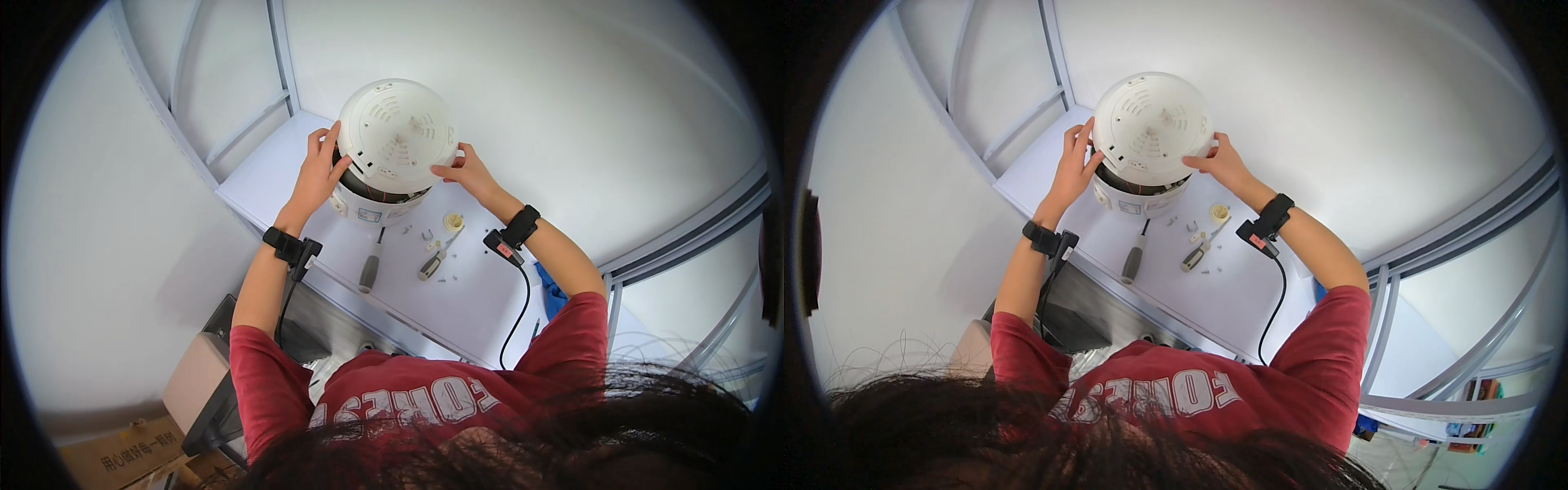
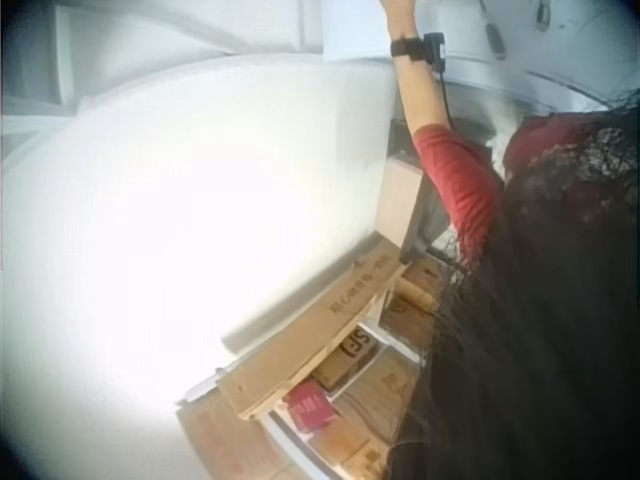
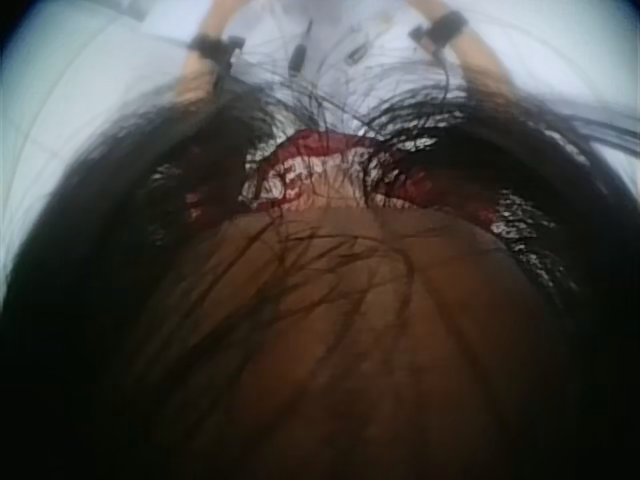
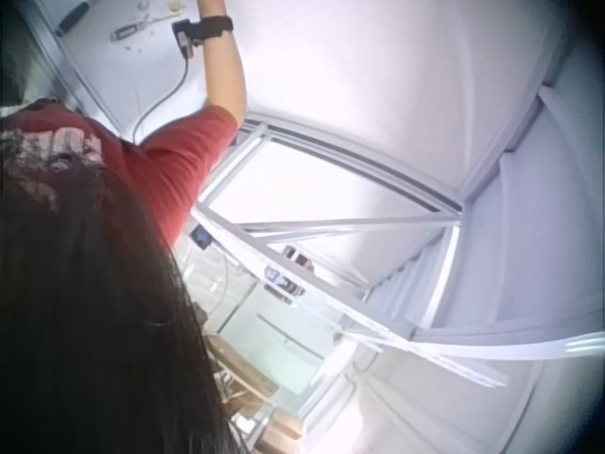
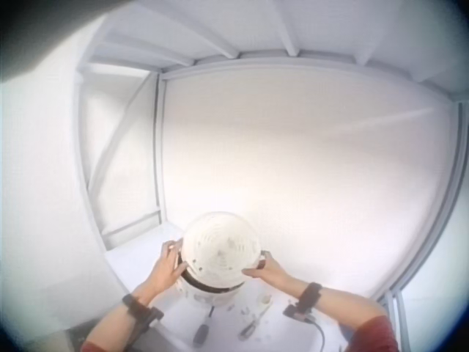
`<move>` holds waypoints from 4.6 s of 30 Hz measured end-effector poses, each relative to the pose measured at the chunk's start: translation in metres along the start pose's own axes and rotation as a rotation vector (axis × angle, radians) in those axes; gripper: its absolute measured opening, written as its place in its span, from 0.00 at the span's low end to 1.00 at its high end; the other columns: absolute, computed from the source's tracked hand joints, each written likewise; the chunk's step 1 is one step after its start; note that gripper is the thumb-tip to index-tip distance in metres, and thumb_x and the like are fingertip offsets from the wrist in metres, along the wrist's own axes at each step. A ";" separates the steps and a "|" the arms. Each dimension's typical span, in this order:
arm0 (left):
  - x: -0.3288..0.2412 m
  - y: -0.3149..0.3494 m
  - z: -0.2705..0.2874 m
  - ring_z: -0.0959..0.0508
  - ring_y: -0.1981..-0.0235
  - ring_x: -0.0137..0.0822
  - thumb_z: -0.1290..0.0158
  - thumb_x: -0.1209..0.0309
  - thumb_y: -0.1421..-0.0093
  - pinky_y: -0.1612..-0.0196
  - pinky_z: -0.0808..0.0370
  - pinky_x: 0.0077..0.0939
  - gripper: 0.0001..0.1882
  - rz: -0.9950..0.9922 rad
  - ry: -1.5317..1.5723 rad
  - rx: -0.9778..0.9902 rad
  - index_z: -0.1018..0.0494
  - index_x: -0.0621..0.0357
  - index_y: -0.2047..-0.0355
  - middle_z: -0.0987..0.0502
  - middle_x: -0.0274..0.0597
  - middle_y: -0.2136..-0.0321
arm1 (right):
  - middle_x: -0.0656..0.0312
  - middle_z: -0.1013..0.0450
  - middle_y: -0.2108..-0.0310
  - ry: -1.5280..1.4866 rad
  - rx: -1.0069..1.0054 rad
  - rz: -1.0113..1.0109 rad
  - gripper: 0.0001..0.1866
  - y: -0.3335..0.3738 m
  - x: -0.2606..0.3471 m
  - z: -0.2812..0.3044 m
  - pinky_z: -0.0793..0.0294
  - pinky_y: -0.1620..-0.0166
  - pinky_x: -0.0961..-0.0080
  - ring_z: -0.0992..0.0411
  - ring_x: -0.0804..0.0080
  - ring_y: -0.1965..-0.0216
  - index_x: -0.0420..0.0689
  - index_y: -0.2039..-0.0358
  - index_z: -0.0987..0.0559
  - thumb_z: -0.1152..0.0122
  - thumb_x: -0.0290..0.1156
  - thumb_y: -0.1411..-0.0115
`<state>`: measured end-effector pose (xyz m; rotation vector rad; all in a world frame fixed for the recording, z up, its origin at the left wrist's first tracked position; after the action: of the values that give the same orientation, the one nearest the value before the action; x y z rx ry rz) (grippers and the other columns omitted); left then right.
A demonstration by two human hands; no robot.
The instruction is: The person connects internal wires inside a white cylindrical appliance, then aligns and snaps the top cover into place. They rotate the unit to check the fit and press along the seam to secure the casing.
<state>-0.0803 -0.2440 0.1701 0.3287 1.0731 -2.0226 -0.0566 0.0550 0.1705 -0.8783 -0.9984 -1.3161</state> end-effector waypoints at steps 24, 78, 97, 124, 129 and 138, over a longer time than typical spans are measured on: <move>-0.003 -0.013 -0.044 0.31 0.50 0.57 0.50 0.76 0.46 0.50 0.30 0.43 0.32 -0.147 -0.003 -0.073 0.43 0.65 0.40 0.33 0.59 0.49 | 0.51 0.29 0.60 -0.015 -0.074 -0.180 0.34 0.018 -0.016 0.029 0.22 0.62 0.80 0.26 0.73 0.66 0.27 0.53 0.35 0.35 0.45 0.44; 0.018 0.016 -0.040 0.42 0.39 0.65 0.44 0.62 0.43 0.39 0.40 0.47 0.34 0.034 -0.102 -0.091 0.41 0.57 0.38 0.44 0.75 0.41 | 0.51 0.25 0.70 0.213 0.123 -0.316 0.36 -0.008 -0.028 -0.017 0.22 0.68 0.70 0.24 0.62 0.72 0.33 0.56 0.32 0.61 0.60 0.37; 0.014 0.026 -0.070 0.54 0.35 0.70 0.45 0.45 0.44 0.36 0.45 0.48 0.55 0.337 -0.005 -0.071 0.58 0.80 0.38 0.56 0.81 0.39 | 0.37 0.37 0.44 0.242 -0.011 0.203 0.48 -0.073 -0.042 0.009 0.32 0.45 0.65 0.32 0.51 0.46 0.30 0.39 0.45 0.42 0.59 0.44; 0.063 -0.008 -0.061 0.37 0.45 0.65 0.53 0.46 0.38 0.42 0.39 0.50 0.37 0.372 -0.191 -0.279 0.38 0.69 0.43 0.36 0.70 0.46 | 0.44 0.28 0.53 0.270 -0.002 0.208 0.46 -0.103 -0.027 -0.012 0.28 0.50 0.68 0.27 0.57 0.51 0.30 0.45 0.34 0.41 0.62 0.46; 0.063 -0.019 -0.062 0.38 0.42 0.57 0.56 0.49 0.36 0.40 0.45 0.46 0.34 0.321 -0.190 -0.280 0.38 0.67 0.42 0.36 0.65 0.44 | 0.44 0.27 0.53 0.300 0.028 0.203 0.42 -0.113 -0.029 -0.008 0.29 0.50 0.68 0.28 0.57 0.52 0.32 0.45 0.32 0.43 0.60 0.44; 0.069 -0.017 -0.065 0.41 0.40 0.62 0.57 0.50 0.35 0.38 0.47 0.48 0.34 0.284 -0.178 -0.221 0.43 0.62 0.38 0.40 0.68 0.42 | 0.44 0.26 0.57 0.246 -0.033 0.164 0.37 -0.121 -0.034 -0.008 0.28 0.52 0.66 0.26 0.56 0.55 0.31 0.46 0.34 0.46 0.55 0.40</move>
<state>-0.1456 -0.2248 0.1026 0.1707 1.0611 -1.6323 -0.1763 0.0501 0.1316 -0.7839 -0.6999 -1.2678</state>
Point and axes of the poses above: each hand's wrist, its own y-axis away from the middle knuckle, its own z-axis out of the back of the hand, x = y × z, the point moved 2 cm from there along -y, towards the middle knuckle
